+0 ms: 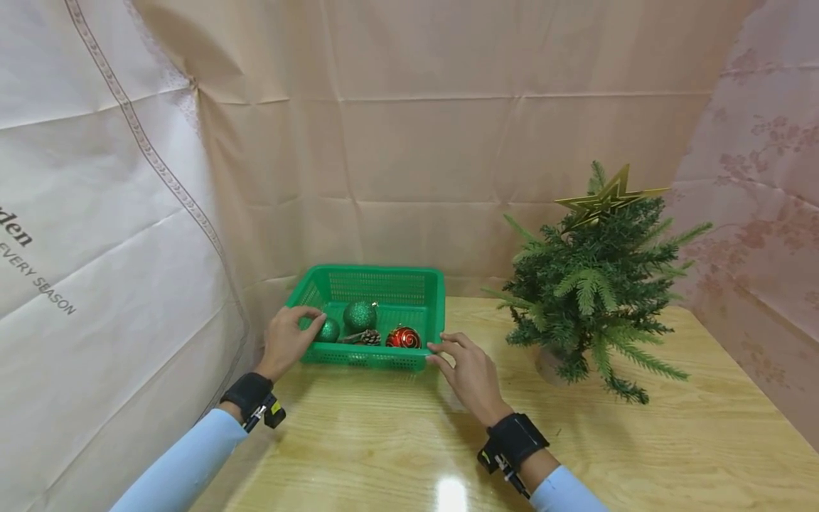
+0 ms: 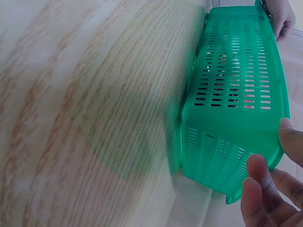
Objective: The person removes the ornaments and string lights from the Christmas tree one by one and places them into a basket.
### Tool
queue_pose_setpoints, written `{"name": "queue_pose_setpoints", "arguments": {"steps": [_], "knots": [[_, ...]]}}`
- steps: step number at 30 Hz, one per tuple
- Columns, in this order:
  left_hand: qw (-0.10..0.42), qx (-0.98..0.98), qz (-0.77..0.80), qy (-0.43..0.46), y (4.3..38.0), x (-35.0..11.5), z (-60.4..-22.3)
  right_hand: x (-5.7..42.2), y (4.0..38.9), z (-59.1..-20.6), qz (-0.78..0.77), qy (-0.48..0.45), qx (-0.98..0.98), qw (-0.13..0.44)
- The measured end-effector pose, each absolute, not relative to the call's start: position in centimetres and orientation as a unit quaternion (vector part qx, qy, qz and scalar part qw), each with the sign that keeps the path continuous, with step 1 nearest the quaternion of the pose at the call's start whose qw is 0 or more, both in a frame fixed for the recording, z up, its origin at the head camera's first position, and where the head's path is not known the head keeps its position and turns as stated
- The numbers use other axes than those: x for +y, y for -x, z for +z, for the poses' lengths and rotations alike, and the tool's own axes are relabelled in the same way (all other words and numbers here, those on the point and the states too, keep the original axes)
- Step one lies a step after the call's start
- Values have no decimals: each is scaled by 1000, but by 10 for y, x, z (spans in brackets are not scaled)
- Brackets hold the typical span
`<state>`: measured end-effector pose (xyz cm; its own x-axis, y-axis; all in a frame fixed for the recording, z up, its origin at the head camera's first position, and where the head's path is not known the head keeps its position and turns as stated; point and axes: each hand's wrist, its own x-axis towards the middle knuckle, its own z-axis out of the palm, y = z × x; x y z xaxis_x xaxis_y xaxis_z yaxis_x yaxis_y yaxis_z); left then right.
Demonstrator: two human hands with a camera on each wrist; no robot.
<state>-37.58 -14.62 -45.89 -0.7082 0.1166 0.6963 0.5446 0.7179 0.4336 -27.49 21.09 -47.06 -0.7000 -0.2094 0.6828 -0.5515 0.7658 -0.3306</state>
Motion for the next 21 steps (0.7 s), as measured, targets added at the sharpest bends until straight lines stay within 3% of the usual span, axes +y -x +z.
{"name": "queue_pose_setpoints", "arguments": {"steps": [11,21], "knots": [[352,-867,-300,184,374,-147,-460,210,274,-470,264,-219,-883,319],[335,-876,-294,181,374,-146,-457,210,273,-467,264,-219,-884,318]]}}
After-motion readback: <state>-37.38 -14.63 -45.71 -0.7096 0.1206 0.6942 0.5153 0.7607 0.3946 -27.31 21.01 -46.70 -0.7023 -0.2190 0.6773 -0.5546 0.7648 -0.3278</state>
